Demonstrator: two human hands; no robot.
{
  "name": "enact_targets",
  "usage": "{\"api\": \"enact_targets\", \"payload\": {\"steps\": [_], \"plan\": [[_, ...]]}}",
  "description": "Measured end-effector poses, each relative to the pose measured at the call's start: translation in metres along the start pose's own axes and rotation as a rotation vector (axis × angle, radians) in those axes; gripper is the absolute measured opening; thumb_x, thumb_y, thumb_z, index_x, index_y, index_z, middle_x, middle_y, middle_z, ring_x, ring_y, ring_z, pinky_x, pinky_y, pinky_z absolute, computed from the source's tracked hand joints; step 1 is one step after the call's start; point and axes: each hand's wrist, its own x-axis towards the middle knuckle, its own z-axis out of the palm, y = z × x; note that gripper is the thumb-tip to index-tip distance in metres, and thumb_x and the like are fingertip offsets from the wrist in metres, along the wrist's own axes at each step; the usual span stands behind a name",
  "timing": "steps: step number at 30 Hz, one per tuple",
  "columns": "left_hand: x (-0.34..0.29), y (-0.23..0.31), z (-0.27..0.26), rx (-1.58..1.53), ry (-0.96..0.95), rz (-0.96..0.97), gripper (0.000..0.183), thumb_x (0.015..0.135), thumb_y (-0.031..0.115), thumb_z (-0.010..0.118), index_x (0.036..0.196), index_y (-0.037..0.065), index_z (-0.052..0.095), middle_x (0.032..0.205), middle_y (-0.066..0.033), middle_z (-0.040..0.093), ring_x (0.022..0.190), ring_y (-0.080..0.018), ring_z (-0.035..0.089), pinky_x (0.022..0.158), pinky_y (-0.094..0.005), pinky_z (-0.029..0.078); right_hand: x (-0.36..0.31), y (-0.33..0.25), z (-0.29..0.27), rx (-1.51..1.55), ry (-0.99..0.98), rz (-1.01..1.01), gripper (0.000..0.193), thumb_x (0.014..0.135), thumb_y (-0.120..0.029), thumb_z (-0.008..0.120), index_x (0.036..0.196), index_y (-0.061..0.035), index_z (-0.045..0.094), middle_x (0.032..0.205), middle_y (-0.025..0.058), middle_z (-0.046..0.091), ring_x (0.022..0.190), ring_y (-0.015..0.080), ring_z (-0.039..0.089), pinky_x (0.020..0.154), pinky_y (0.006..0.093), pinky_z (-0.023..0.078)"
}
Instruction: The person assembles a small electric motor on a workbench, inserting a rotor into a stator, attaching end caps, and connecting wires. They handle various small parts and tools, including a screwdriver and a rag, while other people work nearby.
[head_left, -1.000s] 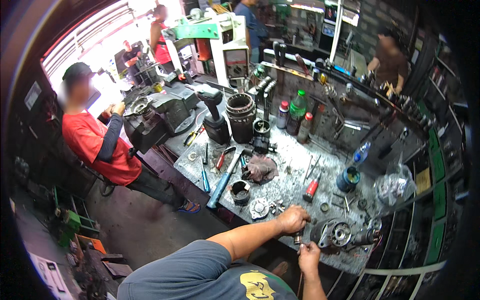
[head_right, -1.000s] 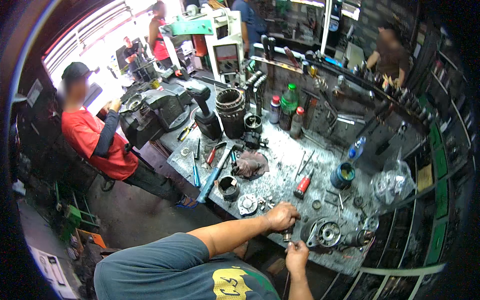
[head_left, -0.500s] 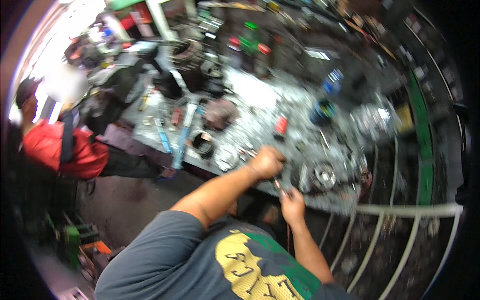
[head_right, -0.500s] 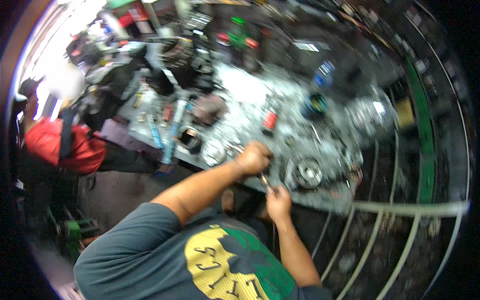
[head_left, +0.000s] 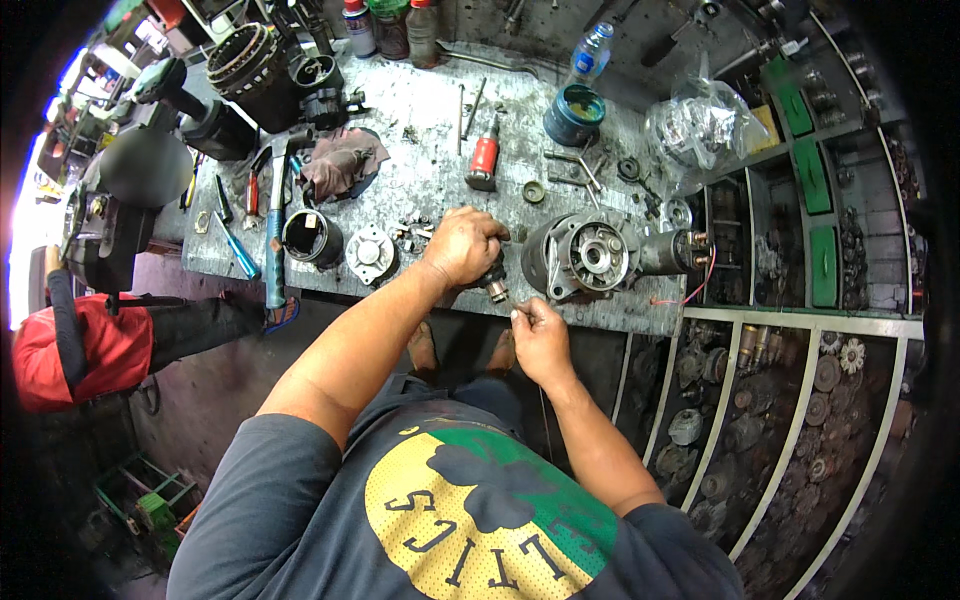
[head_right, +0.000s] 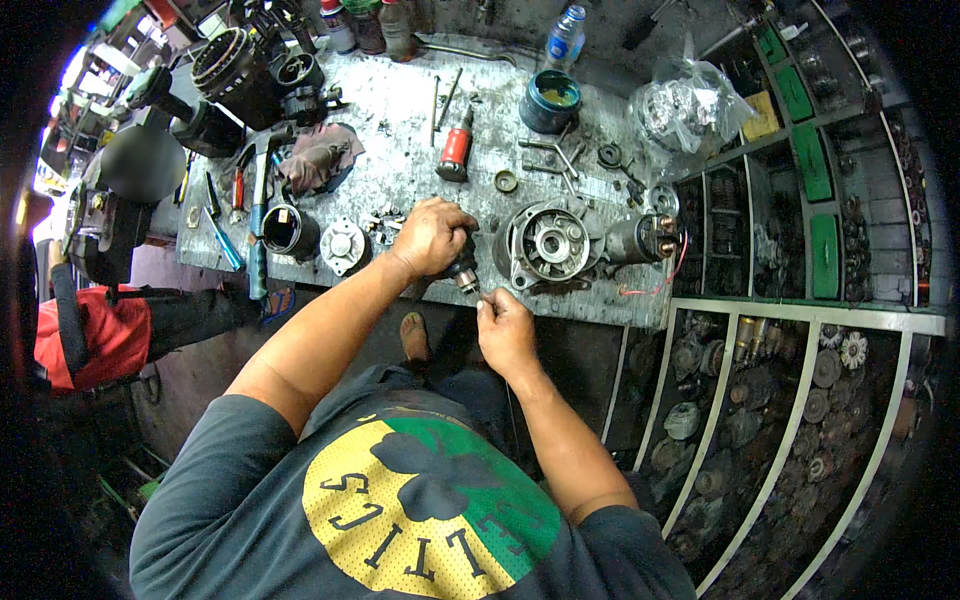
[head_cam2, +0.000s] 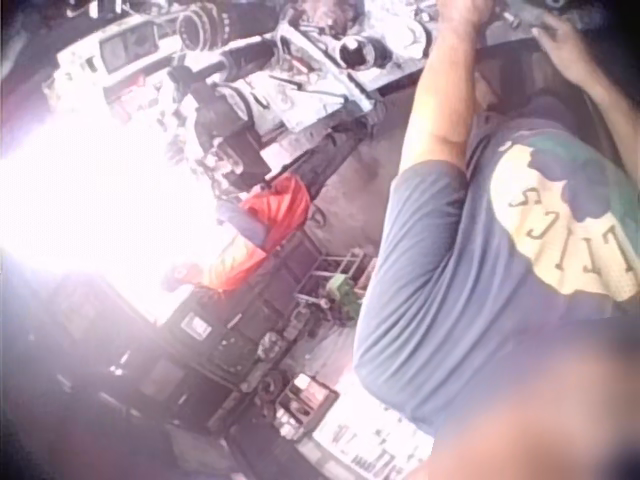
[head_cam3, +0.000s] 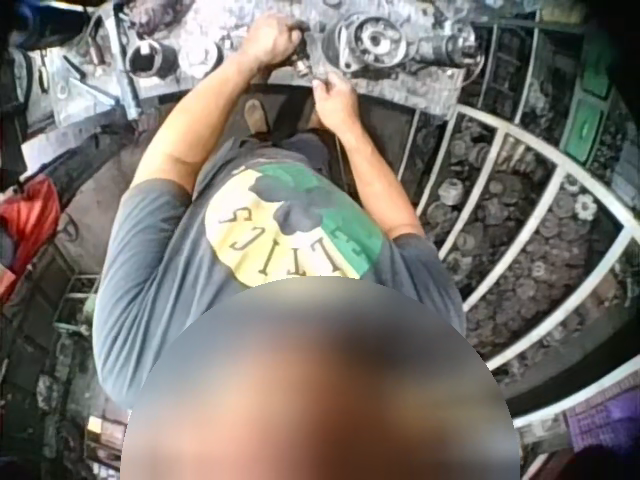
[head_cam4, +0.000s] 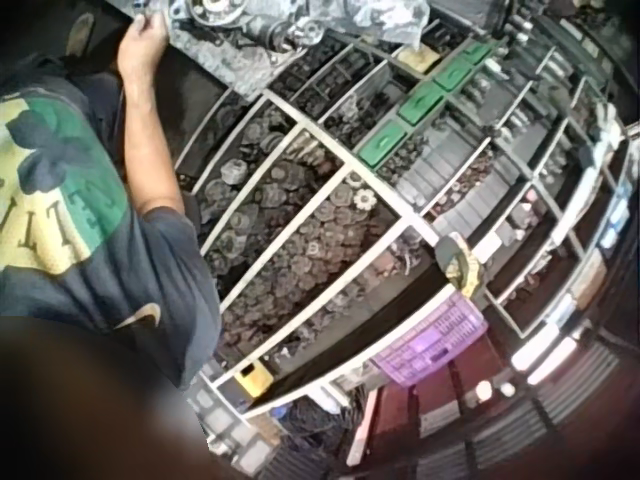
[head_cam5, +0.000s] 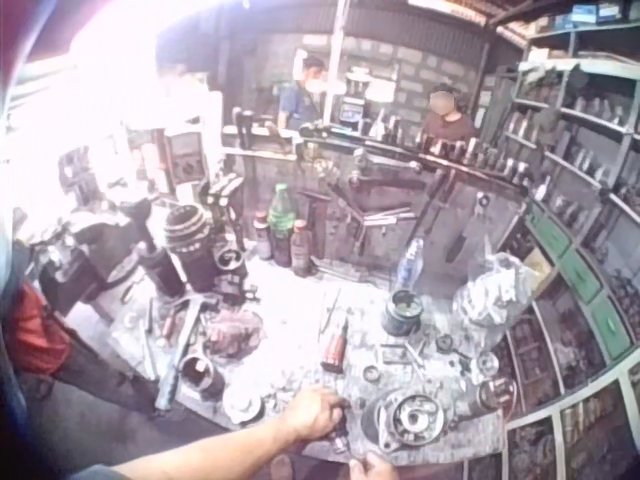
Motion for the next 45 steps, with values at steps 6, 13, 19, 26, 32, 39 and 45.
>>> {"api": "enact_targets", "payload": {"steps": [6,13,19,26,32,39,45], "plan": [[0.001,-0.001,0.000,-0.026,-0.013,0.015,0.024,0.088,0.013,0.065,0.104,0.010,0.082,0.102,-0.0115,0.077,0.104,-0.0367,0.069,0.102,-0.0490,0.051,0.008,0.005,-0.003,0.132,-0.035,0.116,0.013,0.105,-0.008,0.067,0.098,0.0022,0.069,0.075,0.0034,0.065,0.067,0.0119,0.057,0.062,0.0343,0.048],[0.003,-0.002,0.002,-0.018,-0.006,0.032,0.024,0.088,0.011,0.064,0.103,0.008,0.082,0.100,-0.0133,0.077,0.101,-0.0371,0.069,0.100,-0.0484,0.053,0.012,0.012,0.000,0.119,-0.035,0.108,0.014,0.104,-0.011,0.069,0.102,0.0031,0.071,0.080,0.0102,0.071,0.071,0.0152,0.062,0.067,0.0372,0.052],[0.006,-0.002,0.004,0.027,-0.033,0.019,0.024,0.089,0.016,0.064,0.102,0.010,0.083,0.099,-0.0113,0.078,0.100,-0.0351,0.069,0.100,-0.0477,0.052,0.014,0.018,0.006,0.173,-0.042,0.073,0.013,0.105,-0.010,0.068,0.103,0.0030,0.070,0.083,0.0117,0.073,0.073,0.0158,0.063,0.068,0.0376,0.052],[0.005,-0.001,0.004,0.007,-0.017,0.009,0.023,0.090,0.016,0.064,0.101,0.011,0.084,0.099,-0.0108,0.078,0.101,-0.0355,0.070,0.101,-0.0482,0.052,0.020,0.009,0.004,0.089,-0.040,0.054,0.013,0.105,-0.011,0.068,0.106,0.0021,0.071,0.083,0.0160,0.074,0.072,0.0214,0.066,0.069,0.0409,0.053],[0.010,0.001,0.006,0.059,-0.055,-0.015,0.024,0.091,0.017,0.064,0.102,0.010,0.084,0.103,-0.0116,0.079,0.103,-0.0357,0.070,0.102,-0.0490,0.051,0.019,0.008,-0.005,0.105,-0.048,0.016,0.010,0.107,-0.010,0.067,0.105,-0.0007,0.070,0.074,-0.0015,0.059,0.065,0.0081,0.051,0.059,0.0308,0.044],[0.005,0.000,0.001,0.005,-0.040,0.013,0.023,0.087,0.013,0.065,0.102,0.007,0.082,0.099,-0.0145,0.076,0.100,-0.0383,0.068,0.100,-0.0494,0.052,0.018,0.004,-0.002,-0.015,-0.056,0.083,0.011,0.104,-0.011,0.068,0.104,0.0003,0.070,0.086,0.0199,0.074,0.072,0.0265,0.068,0.071,0.0422,0.054],[0.006,0.000,0.003,-0.009,-0.027,0.009,0.023,0.089,0.015,0.064,0.101,0.009,0.083,0.097,-0.0123,0.077,0.100,-0.0361,0.068,0.099,-0.0487,0.052,0.012,0.003,0.003,-0.044,-0.024,0.176,0.009,0.106,-0.009,0.067,0.103,-0.0008,0.070,0.075,0.0018,0.061,0.070,0.0095,0.052,0.064,0.0333,0.046]]}}
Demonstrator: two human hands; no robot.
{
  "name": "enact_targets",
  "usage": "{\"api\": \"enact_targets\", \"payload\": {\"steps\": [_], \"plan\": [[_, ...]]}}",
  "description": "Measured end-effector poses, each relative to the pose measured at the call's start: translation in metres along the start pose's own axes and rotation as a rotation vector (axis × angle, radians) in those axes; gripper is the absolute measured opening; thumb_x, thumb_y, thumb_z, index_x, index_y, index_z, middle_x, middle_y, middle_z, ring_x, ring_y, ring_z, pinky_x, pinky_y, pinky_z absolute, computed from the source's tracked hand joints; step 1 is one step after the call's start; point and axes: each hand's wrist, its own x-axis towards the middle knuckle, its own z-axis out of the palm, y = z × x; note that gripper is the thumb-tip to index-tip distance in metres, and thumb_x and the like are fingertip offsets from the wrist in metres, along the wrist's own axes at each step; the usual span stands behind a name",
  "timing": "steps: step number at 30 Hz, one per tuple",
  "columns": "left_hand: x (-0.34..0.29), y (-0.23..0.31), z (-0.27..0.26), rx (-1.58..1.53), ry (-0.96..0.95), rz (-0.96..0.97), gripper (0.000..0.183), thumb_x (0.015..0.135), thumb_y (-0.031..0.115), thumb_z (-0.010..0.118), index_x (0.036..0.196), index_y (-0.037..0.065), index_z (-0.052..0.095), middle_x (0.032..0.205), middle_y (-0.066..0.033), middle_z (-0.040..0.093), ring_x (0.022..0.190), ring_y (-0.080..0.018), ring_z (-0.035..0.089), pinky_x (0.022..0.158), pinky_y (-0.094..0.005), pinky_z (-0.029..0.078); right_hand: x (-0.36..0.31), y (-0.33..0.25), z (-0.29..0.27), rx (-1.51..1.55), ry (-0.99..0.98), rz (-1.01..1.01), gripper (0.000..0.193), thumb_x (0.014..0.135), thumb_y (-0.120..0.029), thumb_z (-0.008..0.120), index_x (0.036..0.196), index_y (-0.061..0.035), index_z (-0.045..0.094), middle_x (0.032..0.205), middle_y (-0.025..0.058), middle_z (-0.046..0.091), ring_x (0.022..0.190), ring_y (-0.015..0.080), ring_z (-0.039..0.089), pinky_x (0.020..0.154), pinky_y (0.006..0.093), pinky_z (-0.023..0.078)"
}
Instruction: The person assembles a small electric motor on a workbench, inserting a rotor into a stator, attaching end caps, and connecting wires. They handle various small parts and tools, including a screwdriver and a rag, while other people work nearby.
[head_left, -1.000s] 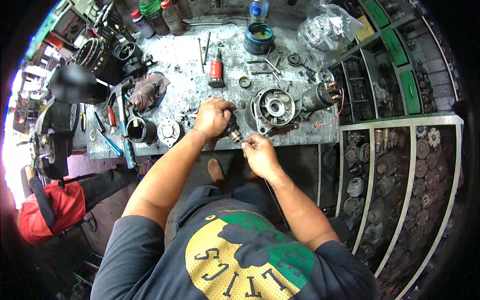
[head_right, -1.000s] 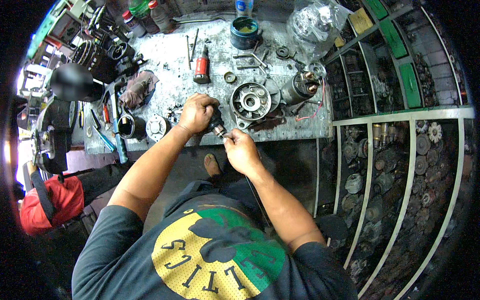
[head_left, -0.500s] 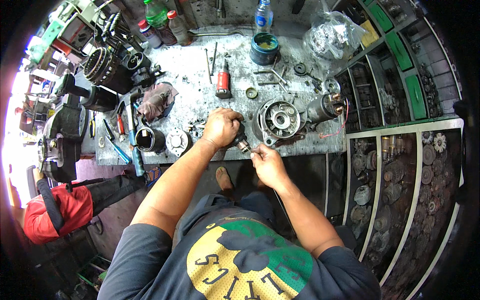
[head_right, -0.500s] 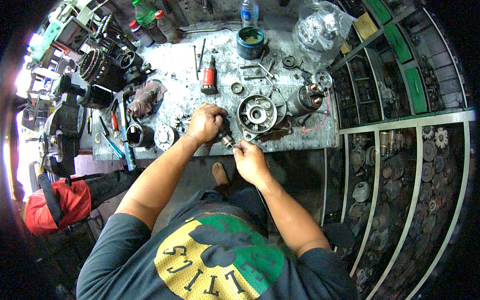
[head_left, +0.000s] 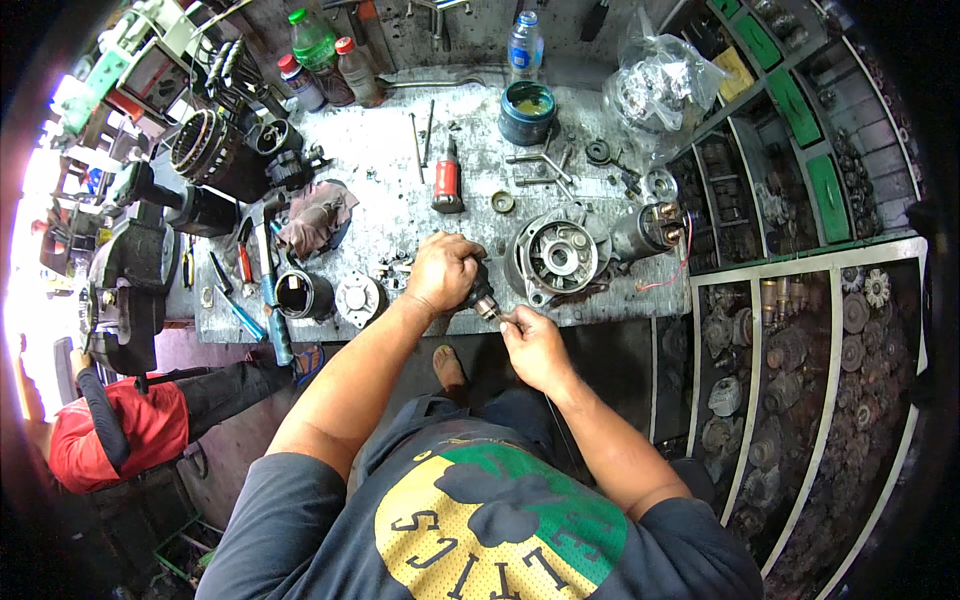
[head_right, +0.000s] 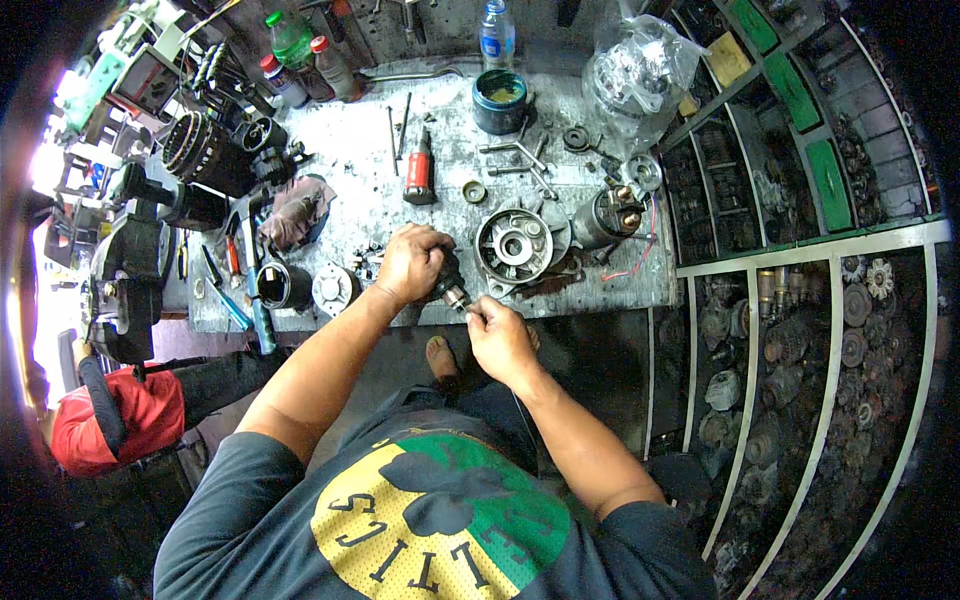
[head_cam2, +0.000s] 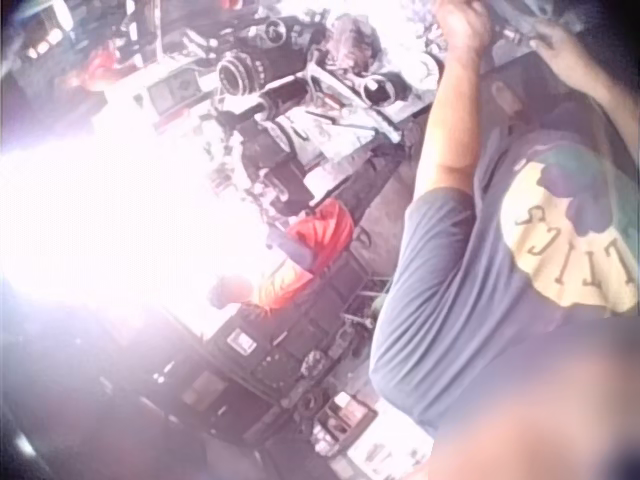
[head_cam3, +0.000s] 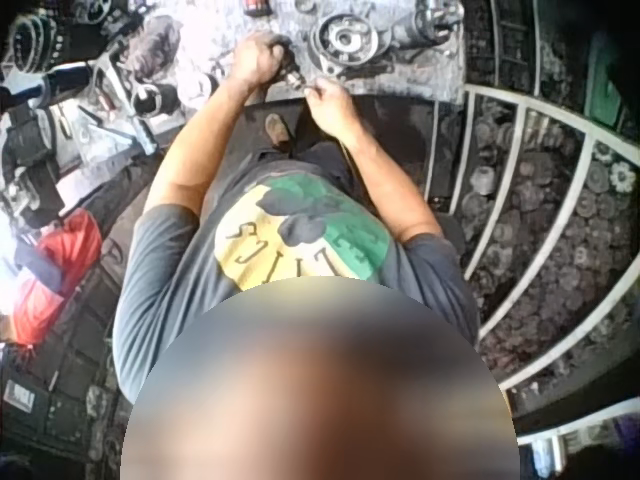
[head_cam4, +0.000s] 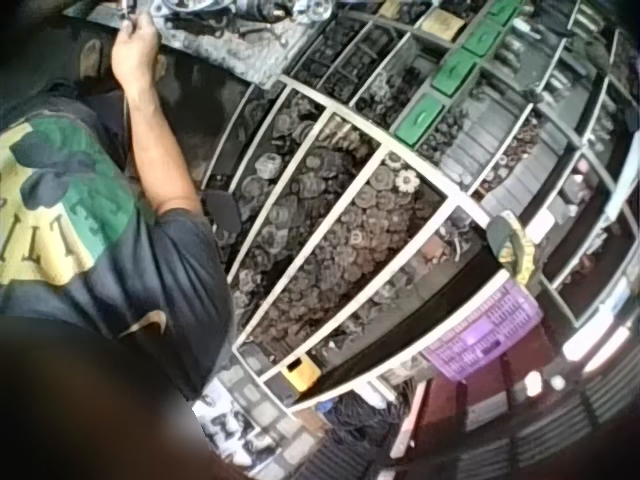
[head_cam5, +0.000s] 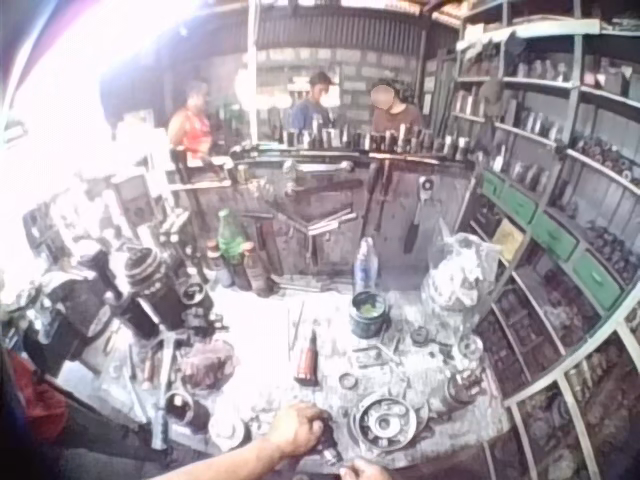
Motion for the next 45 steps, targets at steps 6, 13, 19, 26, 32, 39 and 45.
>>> {"api": "enact_targets", "payload": {"steps": [6,13,19,26,32,39,45], "plan": [[0.002,0.000,-0.001,0.010,-0.029,-0.026,0.023,0.089,0.015,0.064,0.100,0.009,0.083,0.097,-0.0122,0.077,0.099,-0.0363,0.068,0.099,-0.0484,0.052,0.000,0.006,0.004,0.128,0.010,-0.132,0.009,0.106,-0.008,0.069,0.104,0.0001,0.070,0.078,0.0019,0.062,0.071,0.0089,0.052,0.065,0.0322,0.046],[-0.001,-0.001,-0.001,-0.012,0.016,0.010,0.022,0.088,0.014,0.065,0.100,0.009,0.083,0.095,-0.0121,0.076,0.098,-0.0366,0.068,0.098,-0.0490,0.052,0.003,0.012,0.006,0.129,0.037,-0.222,0.007,0.107,-0.005,0.066,0.107,0.0004,0.071,0.080,0.0000,0.062,0.072,0.0083,0.053,0.065,0.0299,0.046],[0.000,-0.002,0.000,-0.027,-0.002,0.009,0.023,0.088,0.014,0.065,0.101,0.008,0.083,0.095,-0.0125,0.075,0.098,-0.0368,0.067,0.098,-0.0488,0.052,0.002,0.009,0.005,0.171,0.018,-0.300,0.007,0.107,-0.005,0.067,0.103,0.0008,0.069,0.080,0.0008,0.062,0.073,0.0070,0.052,0.065,0.0296,0.046],[-0.001,-0.002,0.000,-0.016,0.019,0.026,0.022,0.088,0.013,0.064,0.100,0.008,0.082,0.094,-0.0123,0.074,0.098,-0.0368,0.067,0.096,-0.0486,0.052,0.001,0.004,0.001,0.119,0.015,-0.176,0.008,0.106,-0.005,0.067,0.104,0.0017,0.069,0.082,0.0048,0.066,0.076,0.0094,0.054,0.070,0.0316,0.049],[-0.002,-0.002,0.001,0.012,0.026,0.019,0.023,0.089,0.014,0.063,0.100,0.009,0.083,0.096,-0.0119,0.075,0.098,-0.0367,0.067,0.096,-0.0485,0.052,0.000,0.001,0.000,0.108,-0.032,-0.077,0.008,0.105,-0.006,0.068,0.107,0.0020,0.070,0.088,0.0101,0.073,0.081,0.0145,0.061,0.076,0.0355,0.053],[-0.002,-0.002,-0.001,-0.008,-0.001,0.002,0.022,0.088,0.015,0.065,0.100,0.009,0.083,0.097,-0.0115,0.076,0.100,-0.0358,0.067,0.098,-0.0484,0.052,-0.006,0.007,-0.004,-0.024,0.011,-0.057,0.009,0.106,-0.006,0.067,0.102,0.0019,0.068,0.084,0.0084,0.069,0.078,0.0132,0.060,0.074,0.0338,0.052],[-0.002,0.000,-0.001,-0.028,0.035,0.030,0.021,0.087,0.013,0.065,0.099,0.009,0.082,0.093,-0.0117,0.074,0.098,-0.0360,0.067,0.096,-0.0483,0.052,-0.006,0.016,-0.005,0.194,-0.042,-0.068,0.009,0.108,-0.007,0.065,0.106,0.0001,0.069,0.082,0.0032,0.065,0.074,0.0100,0.057,0.068,0.0306,0.049]]}}
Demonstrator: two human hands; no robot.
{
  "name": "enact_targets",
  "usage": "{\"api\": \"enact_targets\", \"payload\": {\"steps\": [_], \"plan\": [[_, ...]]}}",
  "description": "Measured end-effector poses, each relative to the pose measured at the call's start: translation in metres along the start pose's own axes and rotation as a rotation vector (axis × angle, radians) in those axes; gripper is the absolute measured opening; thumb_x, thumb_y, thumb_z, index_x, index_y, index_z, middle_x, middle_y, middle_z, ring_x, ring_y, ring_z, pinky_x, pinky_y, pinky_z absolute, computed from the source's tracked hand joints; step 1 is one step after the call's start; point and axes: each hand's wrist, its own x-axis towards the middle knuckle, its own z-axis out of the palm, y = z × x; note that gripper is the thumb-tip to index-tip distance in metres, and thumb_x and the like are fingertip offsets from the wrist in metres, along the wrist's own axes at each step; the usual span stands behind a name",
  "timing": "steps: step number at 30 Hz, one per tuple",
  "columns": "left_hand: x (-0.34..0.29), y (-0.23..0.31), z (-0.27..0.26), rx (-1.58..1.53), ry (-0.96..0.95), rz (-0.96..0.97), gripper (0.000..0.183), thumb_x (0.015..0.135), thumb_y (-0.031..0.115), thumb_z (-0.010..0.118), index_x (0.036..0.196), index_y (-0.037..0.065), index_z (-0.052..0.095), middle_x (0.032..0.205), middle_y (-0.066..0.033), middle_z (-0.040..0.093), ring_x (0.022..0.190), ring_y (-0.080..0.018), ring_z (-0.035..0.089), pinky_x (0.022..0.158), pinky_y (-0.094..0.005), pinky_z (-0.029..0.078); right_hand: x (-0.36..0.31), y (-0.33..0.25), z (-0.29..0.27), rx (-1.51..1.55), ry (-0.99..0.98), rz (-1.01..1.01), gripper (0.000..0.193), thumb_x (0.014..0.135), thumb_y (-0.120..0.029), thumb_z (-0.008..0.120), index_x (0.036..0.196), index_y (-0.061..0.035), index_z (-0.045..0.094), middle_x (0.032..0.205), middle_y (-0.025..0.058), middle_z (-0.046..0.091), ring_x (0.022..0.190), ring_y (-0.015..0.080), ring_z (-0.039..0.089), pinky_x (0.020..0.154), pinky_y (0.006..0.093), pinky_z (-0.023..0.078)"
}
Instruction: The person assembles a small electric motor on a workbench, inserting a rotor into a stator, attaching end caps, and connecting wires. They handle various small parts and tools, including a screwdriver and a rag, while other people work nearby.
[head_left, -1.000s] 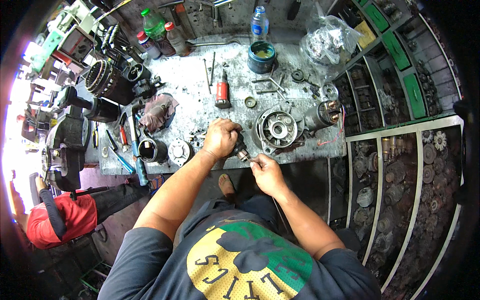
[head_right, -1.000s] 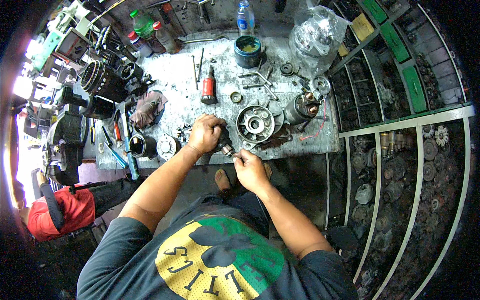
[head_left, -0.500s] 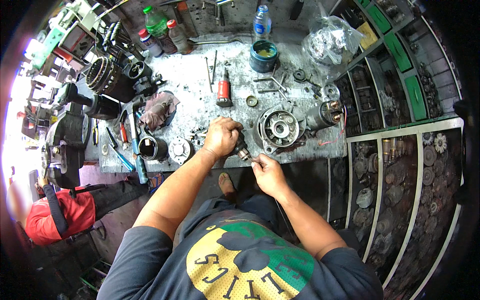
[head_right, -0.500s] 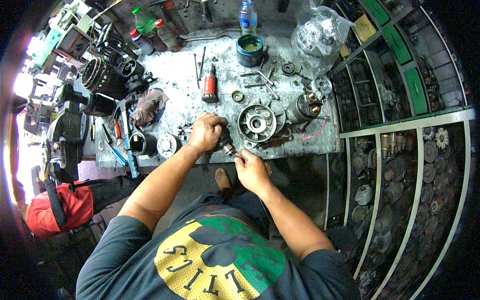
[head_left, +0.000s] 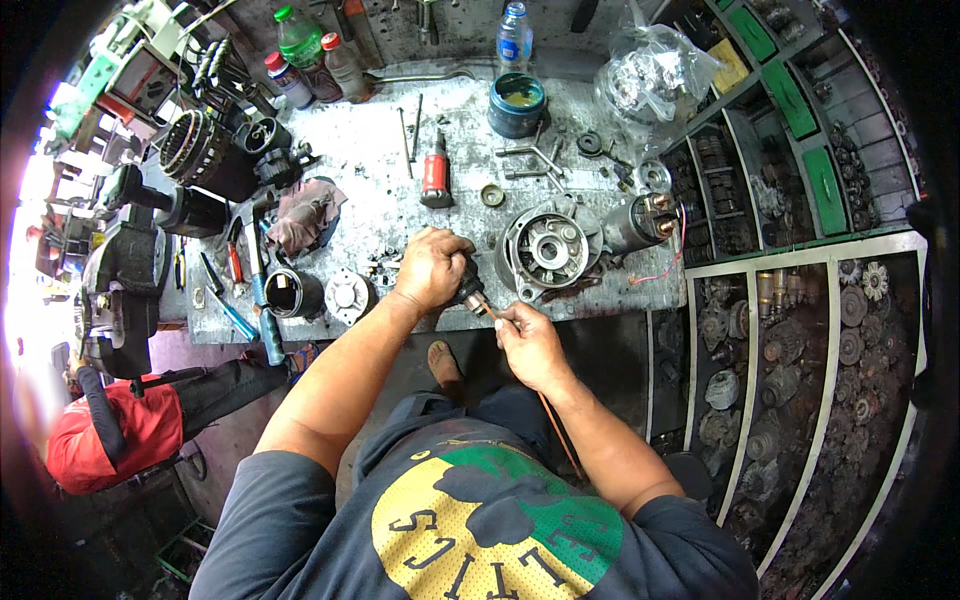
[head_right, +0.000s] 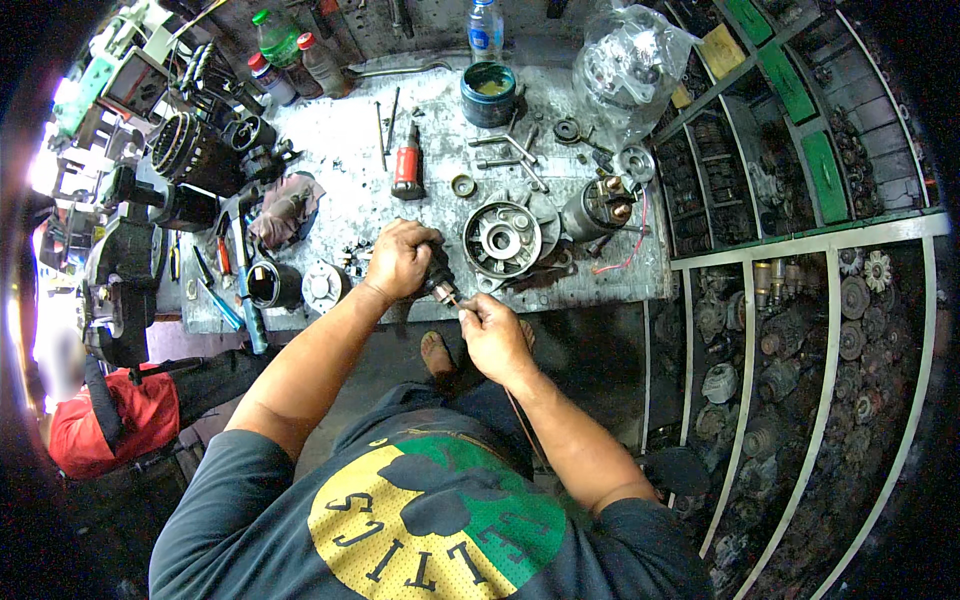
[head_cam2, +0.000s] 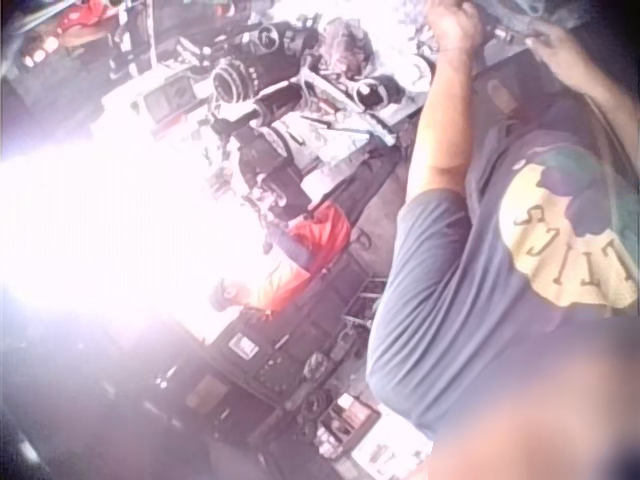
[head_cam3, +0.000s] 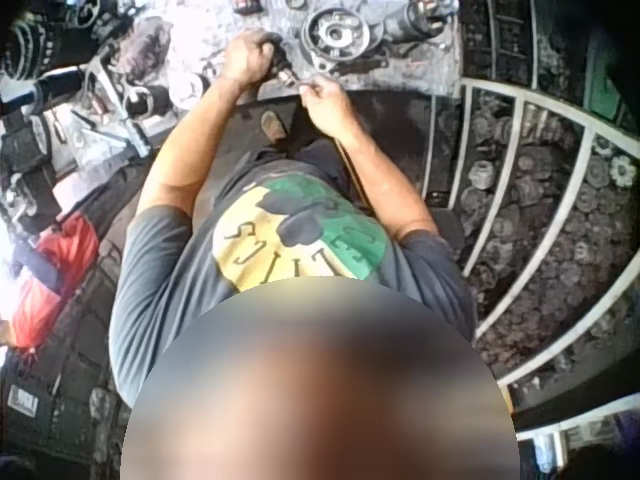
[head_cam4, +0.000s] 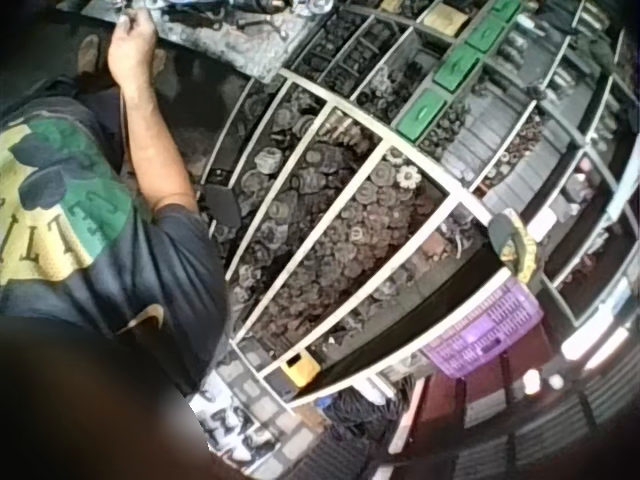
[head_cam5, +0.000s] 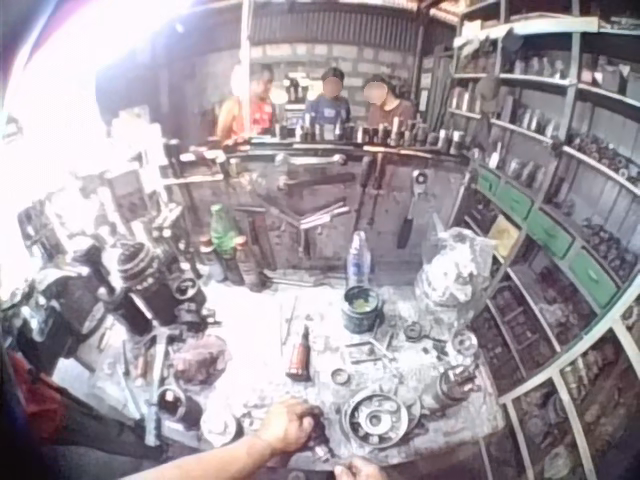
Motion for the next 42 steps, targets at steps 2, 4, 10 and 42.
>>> {"api": "enact_targets", "payload": {"steps": [2,4,10,42], "plan": [[0.000,0.001,-0.001,-0.004,-0.015,-0.001,0.021,0.087,0.013,0.065,0.099,0.009,0.082,0.093,-0.0119,0.073,0.096,-0.0359,0.066,0.095,-0.0487,0.052,0.002,0.001,0.002,0.057,0.006,-0.111,0.013,0.105,-0.010,0.067,0.110,0.0010,0.072,0.086,0.0130,0.074,0.078,0.0180,0.066,0.075,0.0374,0.054],[0.000,0.000,-0.003,0.028,-0.018,0.007,0.022,0.087,0.012,0.065,0.100,0.009,0.082,0.093,-0.0121,0.073,0.096,-0.0359,0.066,0.095,-0.0489,0.052,0.004,0.003,0.004,-0.008,0.016,-0.043,0.013,0.105,-0.010,0.067,0.109,0.0015,0.072,0.088,0.0152,0.075,0.079,0.0199,0.067,0.076,0.0385,0.055],[-0.009,-0.010,0.002,0.001,0.041,0.045,0.021,0.085,0.010,0.064,0.099,0.008,0.080,0.093,-0.0128,0.073,0.096,-0.0374,0.066,0.094,-0.0492,0.052,0.013,0.004,0.005,-0.013,-0.045,-0.076,0.013,0.105,-0.011,0.066,0.105,0.0015,0.068,0.091,0.0244,0.074,0.082,0.0376,0.073,0.077,0.0472,0.055],[-0.010,-0.003,-0.005,0.012,-0.001,0.071,0.024,0.089,0.011,0.061,0.103,0.008,0.080,0.097,-0.0146,0.073,0.095,-0.0396,0.065,0.096,-0.0504,0.053,0.001,-0.026,0.006,-0.274,0.049,-0.183,0.019,0.102,-0.020,0.067,0.101,-0.0021,0.065,0.088,0.0259,0.071,0.085,0.0515,0.069,0.073,0.0547,0.054]]}}
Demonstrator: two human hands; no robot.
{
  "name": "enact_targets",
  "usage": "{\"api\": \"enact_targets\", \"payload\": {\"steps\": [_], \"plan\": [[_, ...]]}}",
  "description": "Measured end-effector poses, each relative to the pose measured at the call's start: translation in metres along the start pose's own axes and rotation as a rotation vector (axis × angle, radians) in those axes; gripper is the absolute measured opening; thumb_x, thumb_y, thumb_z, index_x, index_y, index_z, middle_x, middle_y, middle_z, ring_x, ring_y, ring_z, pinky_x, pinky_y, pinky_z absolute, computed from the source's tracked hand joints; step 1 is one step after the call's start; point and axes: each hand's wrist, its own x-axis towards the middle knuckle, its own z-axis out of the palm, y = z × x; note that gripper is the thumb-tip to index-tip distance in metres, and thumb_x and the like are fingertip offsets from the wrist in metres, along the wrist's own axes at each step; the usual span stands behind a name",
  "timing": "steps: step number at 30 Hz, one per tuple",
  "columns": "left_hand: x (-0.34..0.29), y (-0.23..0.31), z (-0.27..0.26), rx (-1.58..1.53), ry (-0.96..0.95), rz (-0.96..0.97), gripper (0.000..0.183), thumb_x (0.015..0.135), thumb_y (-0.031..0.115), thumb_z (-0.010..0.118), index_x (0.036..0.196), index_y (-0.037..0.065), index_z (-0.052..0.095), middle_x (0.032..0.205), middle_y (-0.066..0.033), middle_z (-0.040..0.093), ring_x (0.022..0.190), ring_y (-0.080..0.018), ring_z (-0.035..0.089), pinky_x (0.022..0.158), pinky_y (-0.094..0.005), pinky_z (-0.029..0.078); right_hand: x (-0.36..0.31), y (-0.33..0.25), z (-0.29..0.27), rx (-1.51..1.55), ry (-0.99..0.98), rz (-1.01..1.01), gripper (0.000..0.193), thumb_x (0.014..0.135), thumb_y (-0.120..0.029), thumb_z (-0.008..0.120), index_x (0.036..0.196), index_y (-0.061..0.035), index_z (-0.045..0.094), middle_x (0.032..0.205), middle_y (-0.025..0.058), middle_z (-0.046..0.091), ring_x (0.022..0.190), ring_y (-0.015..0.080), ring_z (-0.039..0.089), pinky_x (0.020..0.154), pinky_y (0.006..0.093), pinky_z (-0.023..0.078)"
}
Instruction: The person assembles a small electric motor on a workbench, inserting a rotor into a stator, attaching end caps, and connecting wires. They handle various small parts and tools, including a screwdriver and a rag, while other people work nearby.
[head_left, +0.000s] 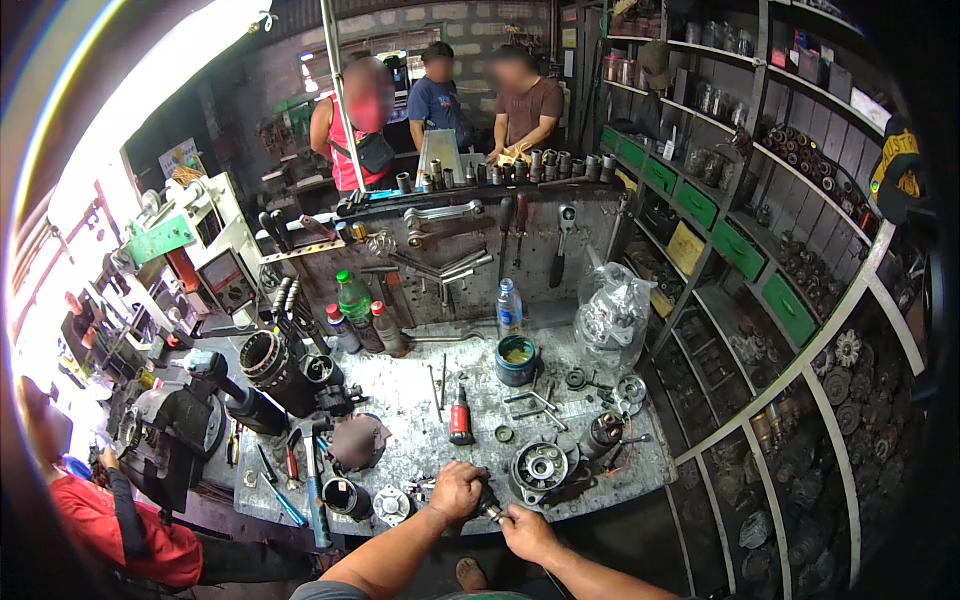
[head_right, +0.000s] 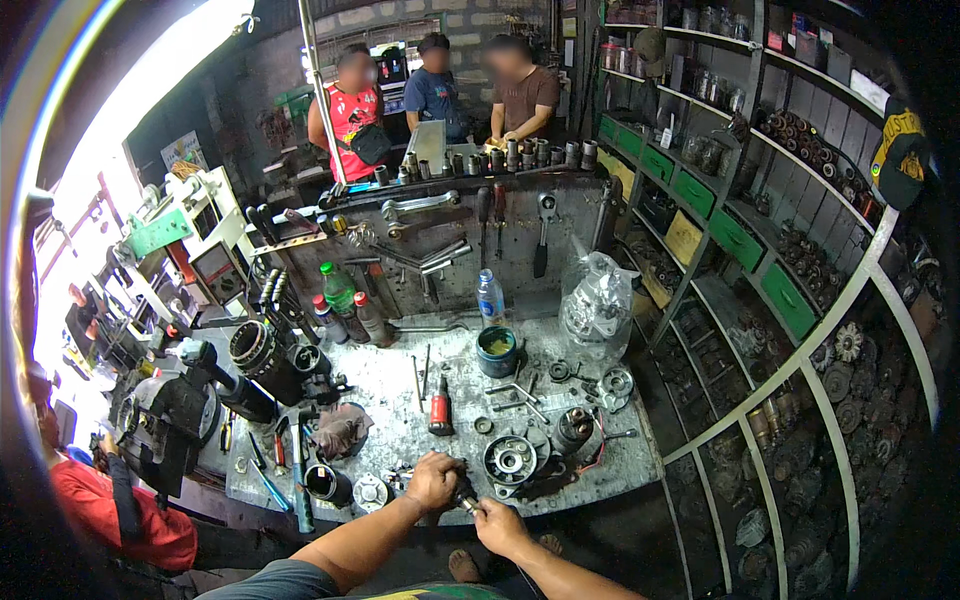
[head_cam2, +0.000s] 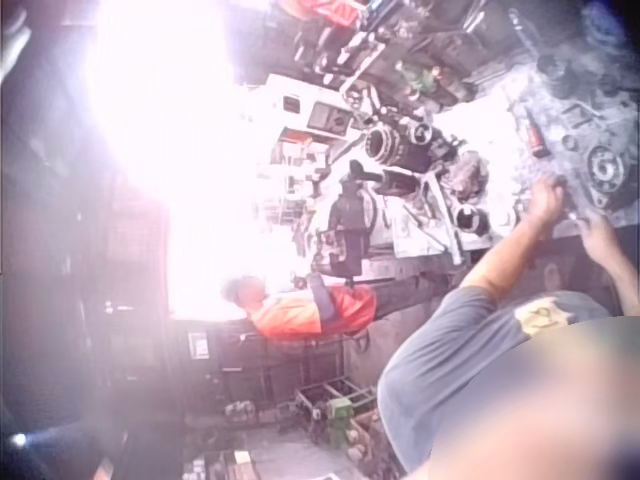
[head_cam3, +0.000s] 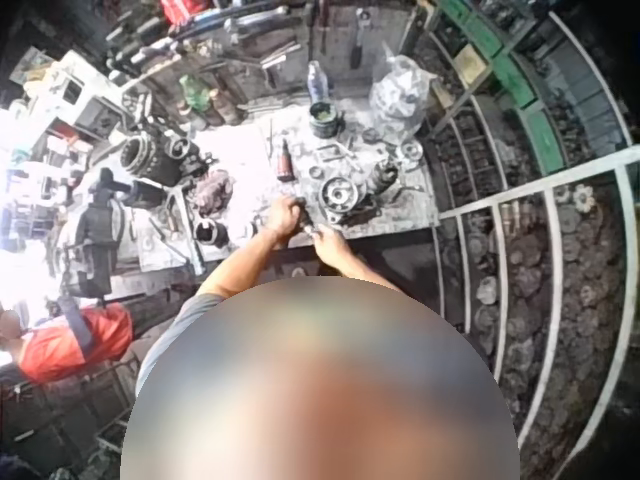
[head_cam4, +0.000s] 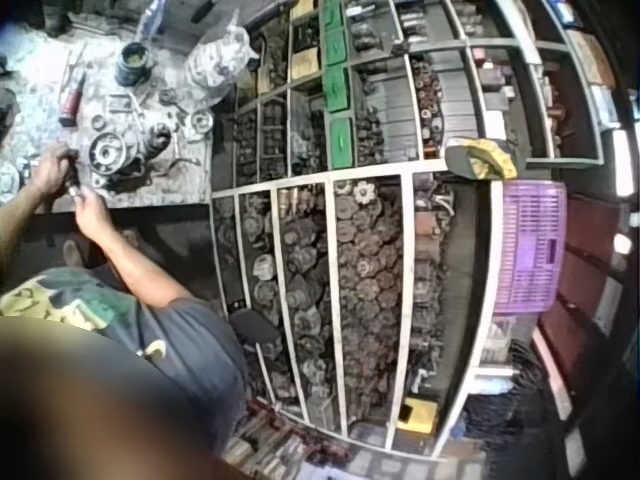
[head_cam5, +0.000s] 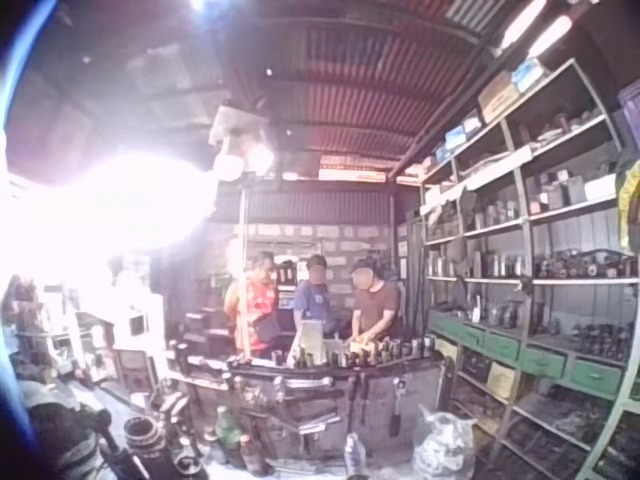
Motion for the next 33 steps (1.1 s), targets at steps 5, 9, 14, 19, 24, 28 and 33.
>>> {"api": "enact_targets", "payload": {"steps": [5,9,14,19,24,28,33], "plan": [[-0.001,-0.001,0.000,0.009,0.012,-0.006,0.023,0.089,0.013,0.064,0.102,0.009,0.081,0.093,-0.0124,0.072,0.094,-0.0371,0.067,0.092,-0.0496,0.054,0.002,0.001,0.003,-0.075,-0.008,0.015,0.019,0.102,-0.021,0.067,0.103,-0.0026,0.067,0.090,0.0256,0.072,0.086,0.0491,0.071,0.074,0.0534,0.055],[0.000,-0.002,0.002,-0.012,0.027,-0.014,0.022,0.088,0.013,0.064,0.101,0.009,0.081,0.094,-0.0122,0.073,0.094,-0.0374,0.067,0.092,-0.0499,0.053,0.001,0.004,0.003,-0.075,-0.004,0.047,0.021,0.103,-0.023,0.068,0.104,-0.0026,0.070,0.090,0.0241,0.074,0.085,0.0432,0.074,0.074,0.0504,0.056],[0.001,-0.003,0.003,-0.014,0.027,-0.013,0.021,0.088,0.012,0.064,0.099,0.008,0.081,0.095,-0.0128,0.075,0.094,-0.0380,0.067,0.092,-0.0505,0.053,0.001,0.002,0.003,0.036,0.018,-0.064,0.016,0.102,-0.017,0.067,0.100,-0.0019,0.062,0.089,0.0288,0.068,0.085,0.0548,0.065,0.071,0.0555,0.052],[-0.002,-0.010,0.012,0.011,0.049,-0.008,0.018,0.090,0.011,0.064,0.097,0.007,0.080,0.092,-0.0186,0.073,0.091,-0.0417,0.067,0.088,-0.0538,0.052,0.001,0.001,0.004,-0.105,0.000,0.124,0.026,0.108,-0.025,0.062,0.099,-0.0004,0.061,0.091,0.0302,0.067,0.088,0.0559,0.064,0.075,0.0580,0.051],[-0.001,-0.012,0.014,-0.017,0.110,0.052,0.018,0.089,0.010,0.063,0.097,0.006,0.078,0.090,-0.0154,0.070,0.090,-0.0412,0.064,0.089,-0.0527,0.052,0.003,0.001,0.005,0.052,0.038,-0.021,0.016,0.105,-0.013,0.065,0.099,0.0003,0.060,0.089,0.0278,0.067,0.083,0.0523,0.064,0.071,0.0518,0.051],[0.003,-0.005,0.006,-0.032,0.058,-0.017,0.020,0.086,0.008,0.062,0.099,0.005,0.078,0.093,-0.0145,0.071,0.092,-0.0387,0.065,0.092,-0.0496,0.053,0.006,-0.002,0.003,0.054,-0.002,0.045,0.013,0.104,-0.011,0.066,0.101,0.0003,0.061,0.089,0.0265,0.068,0.083,0.0504,0.067,0.072,0.0511,0.052],[0.004,0.001,0.002,-0.037,0.048,-0.007,0.022,0.085,0.006,0.060,0.100,0.005,0.077,0.092,-0.0144,0.070,0.093,-0.0387,0.064,0.092,-0.0495,0.052,0.005,-0.006,0.000,0.021,-0.007,0.020,0.011,0.104,-0.011,0.066,0.103,0.0004,0.065,0.093,0.0257,0.073,0.088,0.0488,0.072,0.075,0.0518,0.055]]}}
